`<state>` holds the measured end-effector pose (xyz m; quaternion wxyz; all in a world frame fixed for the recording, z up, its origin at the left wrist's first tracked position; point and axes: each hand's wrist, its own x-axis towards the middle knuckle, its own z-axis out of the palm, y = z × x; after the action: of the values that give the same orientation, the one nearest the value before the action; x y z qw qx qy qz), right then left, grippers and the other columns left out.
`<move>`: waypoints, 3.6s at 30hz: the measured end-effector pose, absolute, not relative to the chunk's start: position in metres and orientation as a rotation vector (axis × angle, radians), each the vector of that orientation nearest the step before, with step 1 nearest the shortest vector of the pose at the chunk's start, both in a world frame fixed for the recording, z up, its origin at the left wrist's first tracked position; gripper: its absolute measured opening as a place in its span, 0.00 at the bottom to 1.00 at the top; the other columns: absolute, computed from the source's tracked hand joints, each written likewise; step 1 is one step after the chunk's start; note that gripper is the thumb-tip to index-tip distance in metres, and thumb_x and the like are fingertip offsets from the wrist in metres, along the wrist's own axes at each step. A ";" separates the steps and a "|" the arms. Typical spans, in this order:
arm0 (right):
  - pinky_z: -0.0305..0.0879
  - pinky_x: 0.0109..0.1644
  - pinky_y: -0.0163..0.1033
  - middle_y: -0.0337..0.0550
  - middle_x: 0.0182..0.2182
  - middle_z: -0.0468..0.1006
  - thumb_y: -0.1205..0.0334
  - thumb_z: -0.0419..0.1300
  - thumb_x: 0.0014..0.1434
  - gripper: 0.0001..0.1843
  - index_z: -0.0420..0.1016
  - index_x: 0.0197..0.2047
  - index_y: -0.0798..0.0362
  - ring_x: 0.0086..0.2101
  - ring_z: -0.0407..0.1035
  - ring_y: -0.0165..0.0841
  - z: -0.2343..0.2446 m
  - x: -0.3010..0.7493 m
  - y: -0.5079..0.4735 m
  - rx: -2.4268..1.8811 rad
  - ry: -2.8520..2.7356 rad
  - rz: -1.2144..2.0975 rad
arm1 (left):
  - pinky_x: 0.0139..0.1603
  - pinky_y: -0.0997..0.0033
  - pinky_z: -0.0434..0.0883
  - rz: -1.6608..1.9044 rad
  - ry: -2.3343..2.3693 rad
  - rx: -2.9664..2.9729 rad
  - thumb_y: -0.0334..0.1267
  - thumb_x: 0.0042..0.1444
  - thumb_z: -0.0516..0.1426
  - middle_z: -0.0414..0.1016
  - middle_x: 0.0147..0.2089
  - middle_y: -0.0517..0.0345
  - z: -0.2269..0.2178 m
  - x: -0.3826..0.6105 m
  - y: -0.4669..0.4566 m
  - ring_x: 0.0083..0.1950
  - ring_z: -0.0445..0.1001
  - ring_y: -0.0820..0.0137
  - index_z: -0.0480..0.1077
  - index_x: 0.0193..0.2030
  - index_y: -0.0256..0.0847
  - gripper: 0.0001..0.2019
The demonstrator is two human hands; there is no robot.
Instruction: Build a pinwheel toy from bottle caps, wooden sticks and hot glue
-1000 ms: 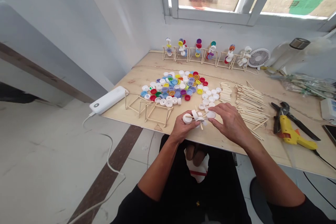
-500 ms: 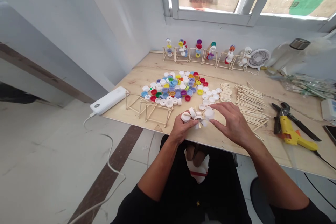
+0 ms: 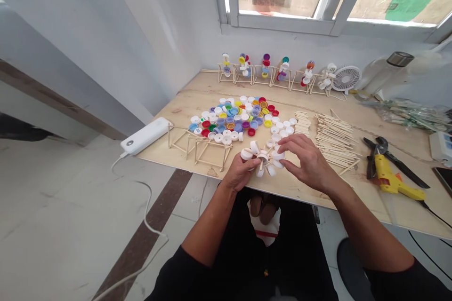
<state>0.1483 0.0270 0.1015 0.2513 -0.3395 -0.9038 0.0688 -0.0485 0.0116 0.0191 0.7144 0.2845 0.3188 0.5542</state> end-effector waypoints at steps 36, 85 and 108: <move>0.62 0.49 0.50 0.48 0.46 0.73 0.63 0.55 0.60 0.04 0.70 0.34 0.51 0.48 0.64 0.41 0.098 0.139 0.035 -0.814 -2.507 0.036 | 0.41 0.69 0.70 1.160 0.598 0.617 0.41 0.37 0.69 0.76 0.31 0.54 0.017 -0.055 0.018 0.33 0.74 0.70 0.75 0.32 0.34 0.16; 0.53 0.45 0.47 0.53 0.45 0.71 0.59 0.57 0.57 0.12 0.75 0.43 0.53 0.46 0.58 0.44 0.038 0.113 0.077 -1.566 -2.508 -0.171 | 0.38 0.69 0.67 1.077 0.614 0.759 0.42 0.35 0.70 0.76 0.32 0.50 0.014 -0.060 0.005 0.33 0.74 0.66 0.74 0.38 0.32 0.23; 0.63 0.51 0.46 0.44 0.45 0.76 0.53 0.57 0.58 0.15 0.73 0.46 0.48 0.46 0.69 0.38 0.087 0.166 0.036 -1.213 -2.090 0.600 | 0.40 0.70 0.67 1.064 0.645 0.793 0.38 0.35 0.70 0.76 0.33 0.52 0.013 -0.058 0.005 0.36 0.73 0.68 0.75 0.37 0.33 0.21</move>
<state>0.1659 0.0360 0.0866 0.3201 -0.4617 -0.7952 0.2282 -0.0575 0.0048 0.0133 0.7401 0.3616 0.2939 0.4849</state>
